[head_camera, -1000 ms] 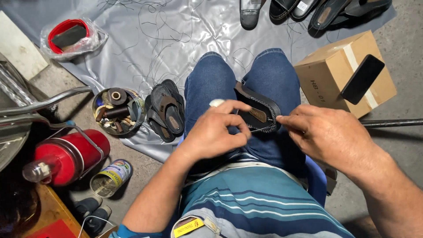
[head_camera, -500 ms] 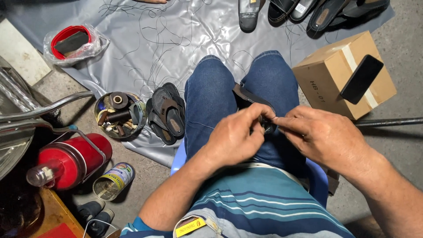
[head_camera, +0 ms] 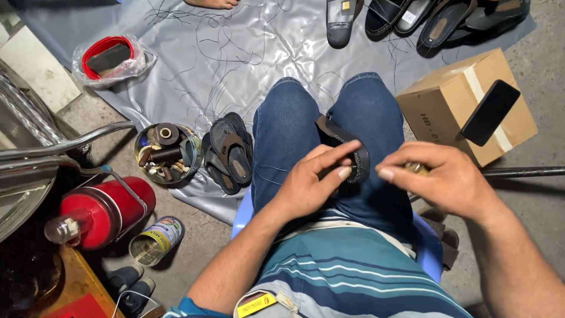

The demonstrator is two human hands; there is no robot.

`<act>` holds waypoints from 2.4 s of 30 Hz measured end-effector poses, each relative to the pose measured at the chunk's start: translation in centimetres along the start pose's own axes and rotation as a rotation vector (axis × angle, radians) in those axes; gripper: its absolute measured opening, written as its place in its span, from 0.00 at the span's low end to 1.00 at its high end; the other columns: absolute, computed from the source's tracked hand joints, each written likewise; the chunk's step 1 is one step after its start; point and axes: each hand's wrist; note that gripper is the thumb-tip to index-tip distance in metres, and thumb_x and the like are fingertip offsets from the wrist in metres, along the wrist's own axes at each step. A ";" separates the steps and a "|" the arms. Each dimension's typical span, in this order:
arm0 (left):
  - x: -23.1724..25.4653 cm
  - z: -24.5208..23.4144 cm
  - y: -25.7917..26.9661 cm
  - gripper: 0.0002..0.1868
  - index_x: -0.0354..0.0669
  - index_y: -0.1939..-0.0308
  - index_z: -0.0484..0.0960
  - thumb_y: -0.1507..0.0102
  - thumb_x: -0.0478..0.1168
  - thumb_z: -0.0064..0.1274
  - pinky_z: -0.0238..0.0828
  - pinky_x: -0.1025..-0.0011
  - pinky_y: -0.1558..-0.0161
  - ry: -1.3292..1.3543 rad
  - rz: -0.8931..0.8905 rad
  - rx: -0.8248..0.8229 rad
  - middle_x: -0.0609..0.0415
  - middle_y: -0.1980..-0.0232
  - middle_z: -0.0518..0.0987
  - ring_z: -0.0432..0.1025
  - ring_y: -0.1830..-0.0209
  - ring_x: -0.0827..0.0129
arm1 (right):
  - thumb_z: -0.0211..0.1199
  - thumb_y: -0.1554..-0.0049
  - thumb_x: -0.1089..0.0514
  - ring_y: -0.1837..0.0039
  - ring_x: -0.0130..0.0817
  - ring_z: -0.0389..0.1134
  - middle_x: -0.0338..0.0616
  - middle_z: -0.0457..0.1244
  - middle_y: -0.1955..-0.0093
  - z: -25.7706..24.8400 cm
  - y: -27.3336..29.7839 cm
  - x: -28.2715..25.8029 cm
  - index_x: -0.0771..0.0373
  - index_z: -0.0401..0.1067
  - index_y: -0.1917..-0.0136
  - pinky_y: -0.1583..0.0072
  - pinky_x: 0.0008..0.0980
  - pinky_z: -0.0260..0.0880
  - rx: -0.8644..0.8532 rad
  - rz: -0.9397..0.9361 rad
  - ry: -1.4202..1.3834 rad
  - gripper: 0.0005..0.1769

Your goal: Hand-sewing the sole and upper of a brown sandal using a needle and thread.

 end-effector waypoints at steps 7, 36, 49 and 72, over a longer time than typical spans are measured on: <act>-0.4 0.1 1.7 0.33 0.58 0.36 0.58 0.44 0.37 0.51 0.65 0.79 0.74 -0.382 -0.009 0.049 0.66 0.65 0.78 0.66 0.79 0.77 | 0.54 0.50 0.66 0.71 0.19 0.53 0.46 0.62 0.56 0.8 -0.6 3.1 0.70 0.71 0.60 0.70 0.17 0.53 -0.149 -0.199 -0.527 0.06; 4.1 -3.9 3.5 0.15 0.43 0.58 0.78 0.44 0.46 0.54 0.64 0.68 0.38 0.393 0.131 -0.311 0.48 0.36 0.66 0.67 0.42 0.65 | 0.61 0.53 0.58 0.75 0.24 0.51 0.35 0.55 0.79 1.1 -0.8 2.6 0.59 0.77 0.60 0.71 0.23 0.50 0.012 0.027 0.125 0.08; 0.5 -0.2 0.3 0.11 0.47 0.57 0.80 0.42 0.41 0.49 0.61 0.79 0.75 -0.417 0.215 0.186 0.60 0.74 0.71 0.64 0.80 0.74 | 0.66 0.57 0.56 0.77 0.26 0.58 0.37 0.66 0.78 -0.1 -0.5 -0.2 0.58 0.80 0.64 0.72 0.24 0.53 -0.014 0.203 0.284 0.07; 0.9 0.0 0.9 0.13 0.46 0.58 0.76 0.44 0.44 0.51 0.61 0.74 0.57 -0.525 0.340 0.179 0.57 0.57 0.76 0.70 0.60 0.70 | 0.59 0.56 0.53 0.72 0.19 0.66 0.17 0.64 0.59 -1.1 -1.4 -1.1 0.32 0.71 0.50 0.69 0.21 0.68 -0.196 -0.215 0.931 0.20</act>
Point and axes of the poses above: each hand's wrist, its own y-axis away from the middle knuckle, its own z-axis out of the palm, x = y × z
